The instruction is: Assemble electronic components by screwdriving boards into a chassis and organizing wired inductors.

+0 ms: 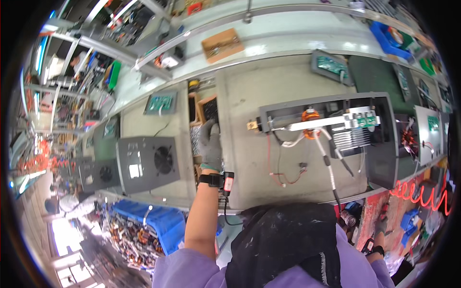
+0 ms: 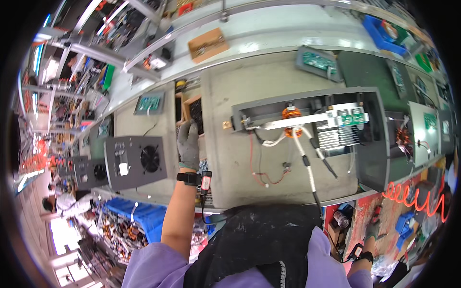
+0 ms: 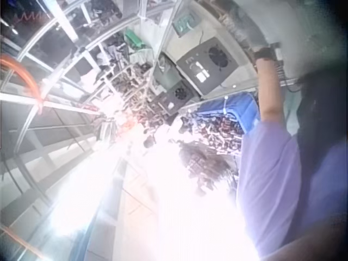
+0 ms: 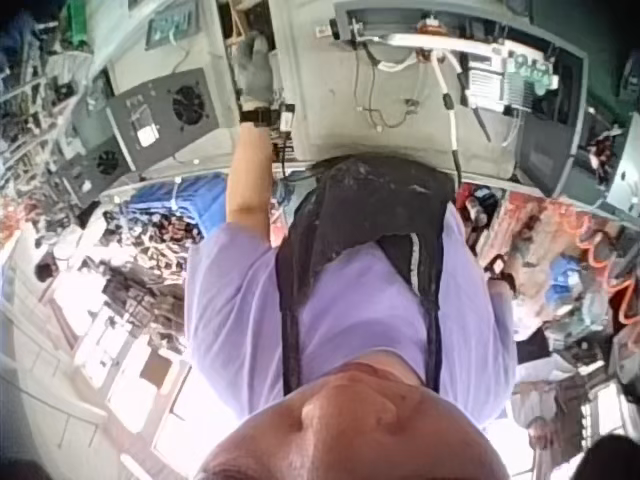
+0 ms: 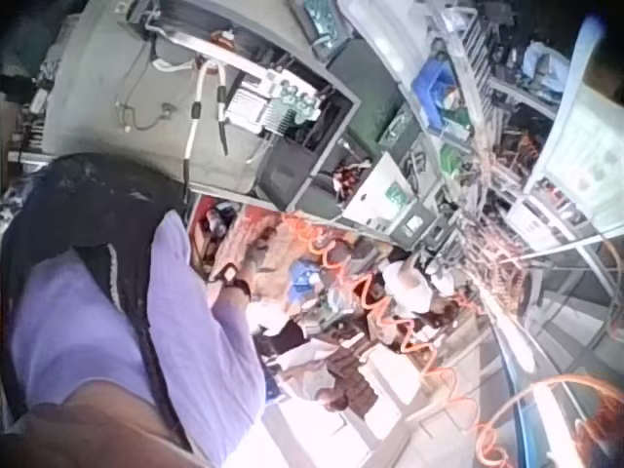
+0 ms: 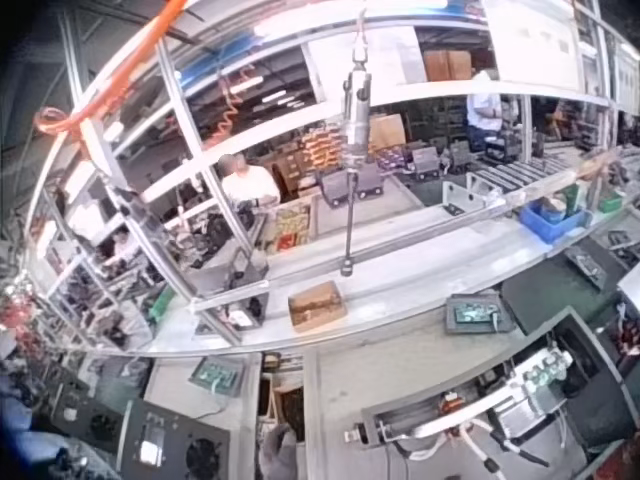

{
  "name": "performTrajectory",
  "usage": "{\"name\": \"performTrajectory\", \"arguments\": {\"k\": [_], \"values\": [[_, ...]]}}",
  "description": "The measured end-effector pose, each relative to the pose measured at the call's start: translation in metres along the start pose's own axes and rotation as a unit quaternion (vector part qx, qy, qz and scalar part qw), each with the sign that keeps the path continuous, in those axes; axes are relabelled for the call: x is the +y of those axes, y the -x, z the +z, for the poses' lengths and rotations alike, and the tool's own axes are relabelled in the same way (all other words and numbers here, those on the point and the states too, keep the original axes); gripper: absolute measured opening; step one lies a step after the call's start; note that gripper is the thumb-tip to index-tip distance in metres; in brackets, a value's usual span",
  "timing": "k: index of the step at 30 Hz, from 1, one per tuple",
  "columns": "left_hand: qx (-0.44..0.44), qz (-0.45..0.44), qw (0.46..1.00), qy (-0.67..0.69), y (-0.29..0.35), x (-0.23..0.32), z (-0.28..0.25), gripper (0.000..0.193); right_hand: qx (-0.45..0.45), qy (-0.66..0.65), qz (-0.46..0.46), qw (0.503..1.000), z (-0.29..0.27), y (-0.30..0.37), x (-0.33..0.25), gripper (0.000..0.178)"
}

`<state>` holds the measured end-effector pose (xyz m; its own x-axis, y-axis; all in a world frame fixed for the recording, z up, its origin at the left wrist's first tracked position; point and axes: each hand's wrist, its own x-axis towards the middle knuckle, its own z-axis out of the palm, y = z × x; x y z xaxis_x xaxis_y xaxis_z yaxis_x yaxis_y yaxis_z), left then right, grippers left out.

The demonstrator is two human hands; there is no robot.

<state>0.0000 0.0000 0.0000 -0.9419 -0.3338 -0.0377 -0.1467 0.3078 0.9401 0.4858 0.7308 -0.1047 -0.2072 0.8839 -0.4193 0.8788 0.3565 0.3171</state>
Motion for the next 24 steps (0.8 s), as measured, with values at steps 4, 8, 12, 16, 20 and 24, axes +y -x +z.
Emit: {"name": "performTrajectory", "arguments": {"k": [4, 8, 12, 16, 20, 24], "values": [[0.061, -0.125, 0.990, -0.033, 0.003, -0.079, -0.113, 0.028, 0.011, -0.145, -0.047, 0.988, 0.028, 0.053, -0.081, 0.074], [0.066, -0.261, 0.952, -0.148, 0.081, -0.157, -0.148, 0.027, -0.043, -0.306, -0.229, 0.923, -0.047, 0.052, -0.043, 0.066], [0.003, -0.185, 0.852, -0.489, 0.110, -0.132, -0.136, 0.028, -0.333, -0.621, -0.389, 0.593, -0.093, 0.127, -0.088, 0.057], [-0.136, -0.130, 0.748, -0.636, 0.104, -0.108, -0.139, 0.032, -0.294, -0.648, -0.390, 0.585, -0.133, 0.135, -0.100, 0.055], [-0.191, -0.029, 0.681, -0.706, 0.097, -0.131, -0.156, 0.028, -0.274, -0.677, -0.401, 0.552, -0.157, 0.147, -0.141, 0.053], [-0.165, -0.076, 0.712, -0.678, 0.084, -0.124, -0.152, 0.038, -0.271, -0.703, -0.408, 0.515, -0.177, 0.154, -0.190, 0.051]]}}
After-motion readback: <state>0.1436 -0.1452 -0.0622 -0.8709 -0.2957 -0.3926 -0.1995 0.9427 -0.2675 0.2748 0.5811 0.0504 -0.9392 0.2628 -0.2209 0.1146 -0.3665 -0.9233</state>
